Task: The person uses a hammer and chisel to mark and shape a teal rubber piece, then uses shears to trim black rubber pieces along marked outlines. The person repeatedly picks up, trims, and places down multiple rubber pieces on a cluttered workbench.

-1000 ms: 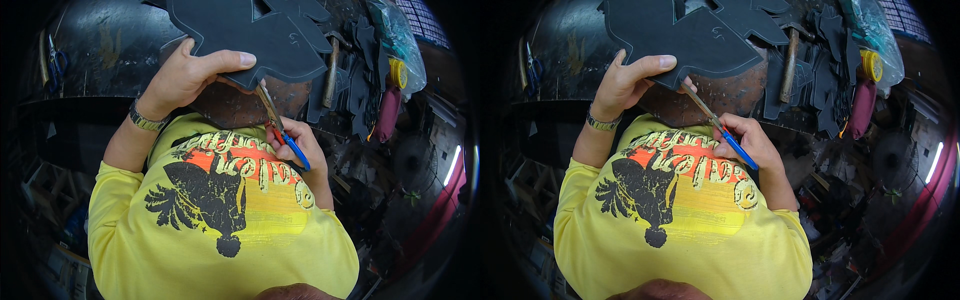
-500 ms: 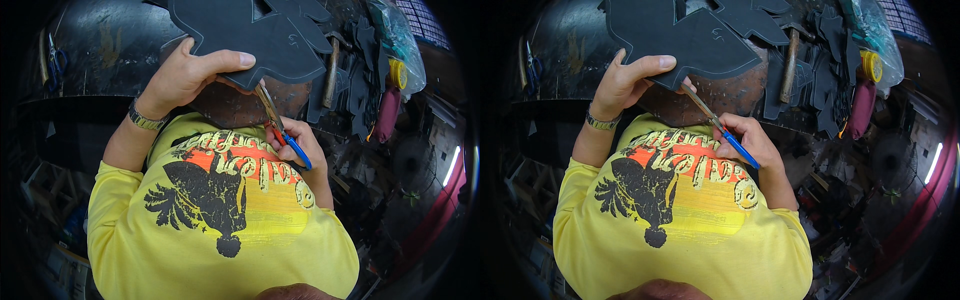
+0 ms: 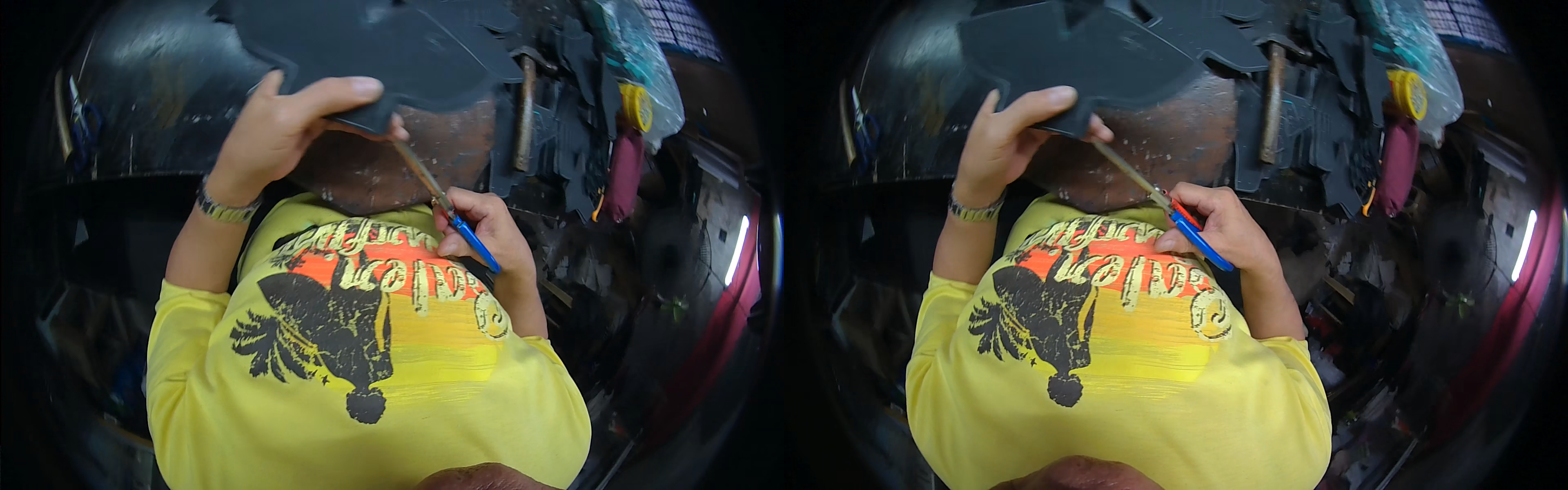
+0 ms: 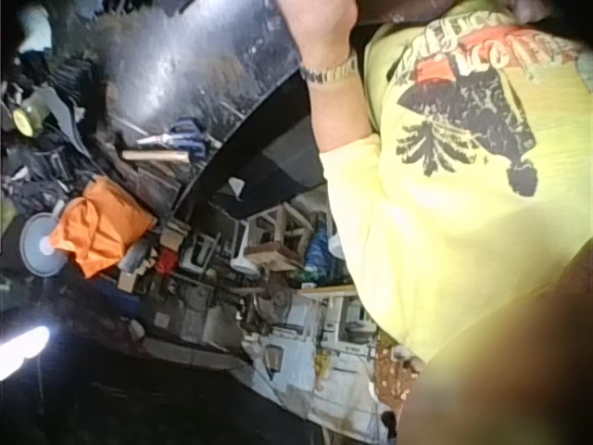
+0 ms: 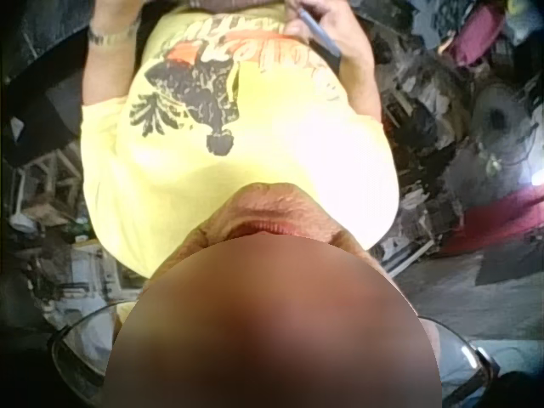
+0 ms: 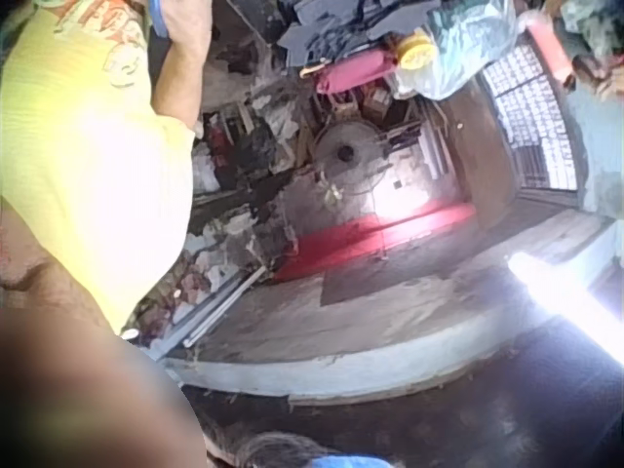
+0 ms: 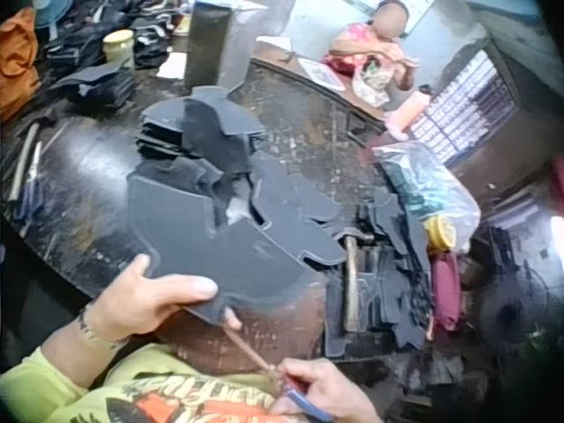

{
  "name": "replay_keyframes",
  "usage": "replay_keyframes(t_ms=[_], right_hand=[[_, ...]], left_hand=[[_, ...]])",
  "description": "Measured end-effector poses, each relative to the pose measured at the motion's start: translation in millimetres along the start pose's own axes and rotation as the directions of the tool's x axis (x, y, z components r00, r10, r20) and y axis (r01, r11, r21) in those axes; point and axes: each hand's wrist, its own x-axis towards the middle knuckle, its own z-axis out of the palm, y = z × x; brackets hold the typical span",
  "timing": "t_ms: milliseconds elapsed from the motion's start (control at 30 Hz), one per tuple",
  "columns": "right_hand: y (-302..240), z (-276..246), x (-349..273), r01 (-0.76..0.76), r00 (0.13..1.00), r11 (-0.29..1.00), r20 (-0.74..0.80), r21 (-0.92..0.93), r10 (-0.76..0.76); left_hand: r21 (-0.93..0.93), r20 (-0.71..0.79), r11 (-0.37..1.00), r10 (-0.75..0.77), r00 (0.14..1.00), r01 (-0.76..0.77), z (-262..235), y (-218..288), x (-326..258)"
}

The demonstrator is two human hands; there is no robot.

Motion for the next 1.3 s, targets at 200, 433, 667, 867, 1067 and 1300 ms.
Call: replay_keyframes(t_ms=[200, 433, 667, 867, 1067, 1300], right_hand=[[-22.1, -58.7, -18.9, -0.036, 0.766, 0.934, -0.61, -0.356, -0.202], [3.3, -166.0, 2.0, -0.481, 0.532, 0.71, -0.815, -0.515, -0.231], [45.0, -177.7, 14.7, -0.584, 0.483, 0.594, -0.825, -0.552, -0.292], [2.8, -131.1, 15.7, -0.491, 0.282, 0.631, -0.794, -0.601, -0.538], [-36.3, -28.2, 42.3, 0.6, 0.651, 0.627, -0.152, -0.496, -0.743], [-32.9, 2.4, 35.9, 0.598, 0.801, 0.676, -0.324, 0.431, -0.503]], left_hand=[[-0.122, -0.272, 0.981, -0.178, 0.946, 0.149, 2.0, 21.4, -0.3], [-0.071, -0.28, 0.95, -0.313, 0.908, 0.306, 27.9, 20.7, -2.2], [-0.088, -0.293, 0.941, -0.337, 0.895, 0.326, 26.3, 21.1, -13.8], [-0.279, -0.259, 0.895, -0.42, 0.87, 0.349, 31.0, 26.3, -12.3], [-0.626, 0.134, 0.58, -0.58, 0.804, 0.522, 59.5, 23.7, -11.8], [-0.493, 0.486, 0.729, -0.222, 0.845, 0.475, 50.9, 34.4, -21.2]])
